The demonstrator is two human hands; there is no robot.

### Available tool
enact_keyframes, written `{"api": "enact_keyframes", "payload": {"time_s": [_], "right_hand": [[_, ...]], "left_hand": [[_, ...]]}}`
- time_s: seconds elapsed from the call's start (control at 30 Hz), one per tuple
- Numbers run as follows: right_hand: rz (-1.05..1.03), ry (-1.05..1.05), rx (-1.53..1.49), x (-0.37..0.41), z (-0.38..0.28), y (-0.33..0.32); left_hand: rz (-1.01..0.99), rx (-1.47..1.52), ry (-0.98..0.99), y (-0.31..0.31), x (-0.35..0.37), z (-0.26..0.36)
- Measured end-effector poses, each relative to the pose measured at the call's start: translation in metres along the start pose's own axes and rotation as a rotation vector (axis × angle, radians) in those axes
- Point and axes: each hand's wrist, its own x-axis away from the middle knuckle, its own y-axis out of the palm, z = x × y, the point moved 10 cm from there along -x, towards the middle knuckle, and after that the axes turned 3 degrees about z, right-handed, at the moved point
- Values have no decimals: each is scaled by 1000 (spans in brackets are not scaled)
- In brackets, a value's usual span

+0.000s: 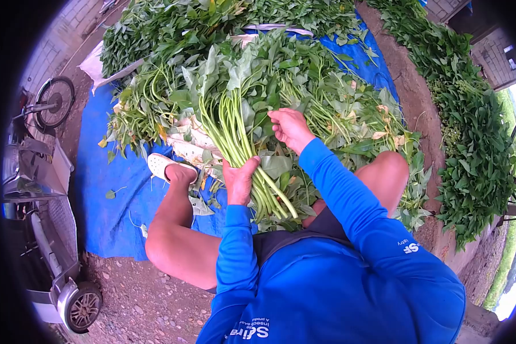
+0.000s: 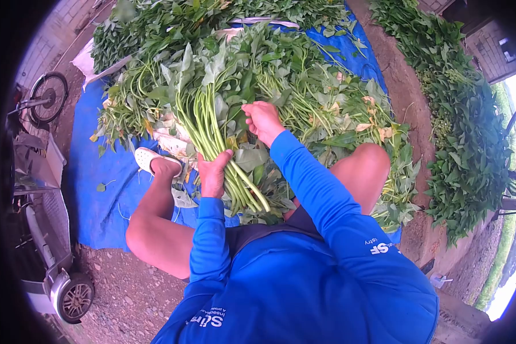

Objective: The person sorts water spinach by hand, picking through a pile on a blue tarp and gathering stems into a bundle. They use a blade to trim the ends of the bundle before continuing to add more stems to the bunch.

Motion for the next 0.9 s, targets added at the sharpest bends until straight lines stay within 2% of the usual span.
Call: {"api": "enact_keyframes", "payload": {"time_s": [0.1,0.13,0.23,0.33,0.37,0.43,0.53,0.63,0.67,0.77,0.83,0.9], "right_hand": [[255,-140,-98,-11,-2,-48],[388,-416,49,-6,-31,-62],[266,-775,105,24,-93,-39],[-50,-650,427,31,-108,26],[-7,-589,652,39,-112,39],[35,-511,882,25,-104,53],[-13,-561,818,10,-92,59],[-28,-491,225,32,-76,33],[18,-456,116,46,-70,26],[77,-330,-42,22,-39,13],[-60,-323,134,-3,-32,37],[-224,-168,302,-25,-26,60]], "left_hand": [[-8,-3,-18,3,2,3],[-10,-7,-3,1,1,1],[-15,-27,3,0,3,-4],[-31,-58,16,9,4,0],[-42,-79,28,11,4,-1],[-48,-128,46,15,6,2],[-44,-193,53,17,7,3],[-44,-143,66,14,9,6],[-39,-110,51,15,11,10],[-165,-112,-12,11,1,-4],[-282,-125,-159,12,6,-20],[-187,99,-223,12,14,-16]]}}
